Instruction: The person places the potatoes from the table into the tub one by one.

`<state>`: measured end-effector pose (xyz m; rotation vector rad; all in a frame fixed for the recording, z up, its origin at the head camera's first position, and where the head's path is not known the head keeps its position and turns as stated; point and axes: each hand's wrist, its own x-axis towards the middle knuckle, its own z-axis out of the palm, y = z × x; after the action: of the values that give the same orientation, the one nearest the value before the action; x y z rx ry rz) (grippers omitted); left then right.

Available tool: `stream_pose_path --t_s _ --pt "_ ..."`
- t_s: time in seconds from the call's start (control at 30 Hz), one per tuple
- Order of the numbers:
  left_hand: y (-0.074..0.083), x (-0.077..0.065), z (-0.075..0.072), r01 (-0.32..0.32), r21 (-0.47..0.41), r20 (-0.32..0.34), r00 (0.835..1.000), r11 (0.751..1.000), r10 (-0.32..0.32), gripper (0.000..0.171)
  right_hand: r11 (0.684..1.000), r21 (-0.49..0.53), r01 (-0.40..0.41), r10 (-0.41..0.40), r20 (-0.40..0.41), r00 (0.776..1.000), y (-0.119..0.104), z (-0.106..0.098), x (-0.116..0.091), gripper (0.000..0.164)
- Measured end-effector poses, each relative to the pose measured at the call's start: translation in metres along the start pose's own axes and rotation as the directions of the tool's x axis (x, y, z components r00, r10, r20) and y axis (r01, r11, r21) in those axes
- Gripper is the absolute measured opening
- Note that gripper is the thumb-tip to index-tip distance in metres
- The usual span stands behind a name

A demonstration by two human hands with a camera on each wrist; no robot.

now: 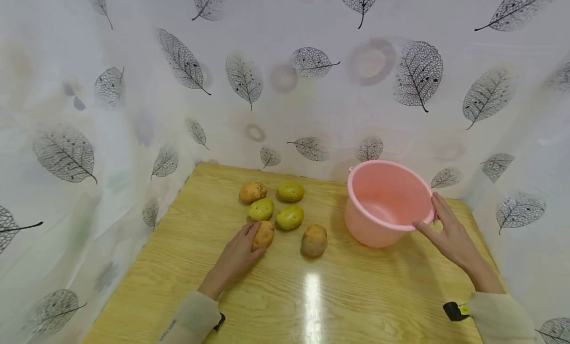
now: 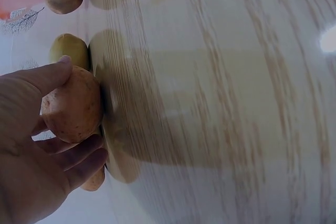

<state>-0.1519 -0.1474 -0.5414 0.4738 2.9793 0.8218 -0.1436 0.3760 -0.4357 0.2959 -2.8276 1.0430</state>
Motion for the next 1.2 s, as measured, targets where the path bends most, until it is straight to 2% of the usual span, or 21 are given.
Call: stream_pose_path --t_s 0.2,0.4,0.83,1.03,1.2 --pt "0.002 0.000 0.000 -0.004 0.001 0.004 1.000 1.000 0.004 0.080 1.000 -0.005 -0.024 0.024 0.038 0.999 0.003 -0.002 -0.001 0.089" --pt "0.004 0.001 0.000 0.010 -0.019 0.010 1.000 1.000 -0.010 0.080 1.000 -0.006 -0.021 0.021 0.035 0.999 0.006 -0.001 0.001 0.090" --pt "0.005 0.001 -0.001 0.099 -0.156 0.012 0.995 0.983 -0.099 0.078 1.000 0.017 -0.026 0.025 0.025 0.999 0.002 -0.002 0.003 0.091" --pt "0.008 0.003 -0.007 0.144 -0.232 0.018 0.990 0.962 -0.143 0.077 1.000 0.011 -0.021 0.020 0.016 1.000 0.002 -0.002 0.003 0.091" --pt "0.016 0.007 -0.017 0.128 -0.244 0.003 0.991 0.961 -0.132 0.076 1.000 0.009 -0.019 0.019 0.018 1.000 0.003 -0.002 0.003 0.091"
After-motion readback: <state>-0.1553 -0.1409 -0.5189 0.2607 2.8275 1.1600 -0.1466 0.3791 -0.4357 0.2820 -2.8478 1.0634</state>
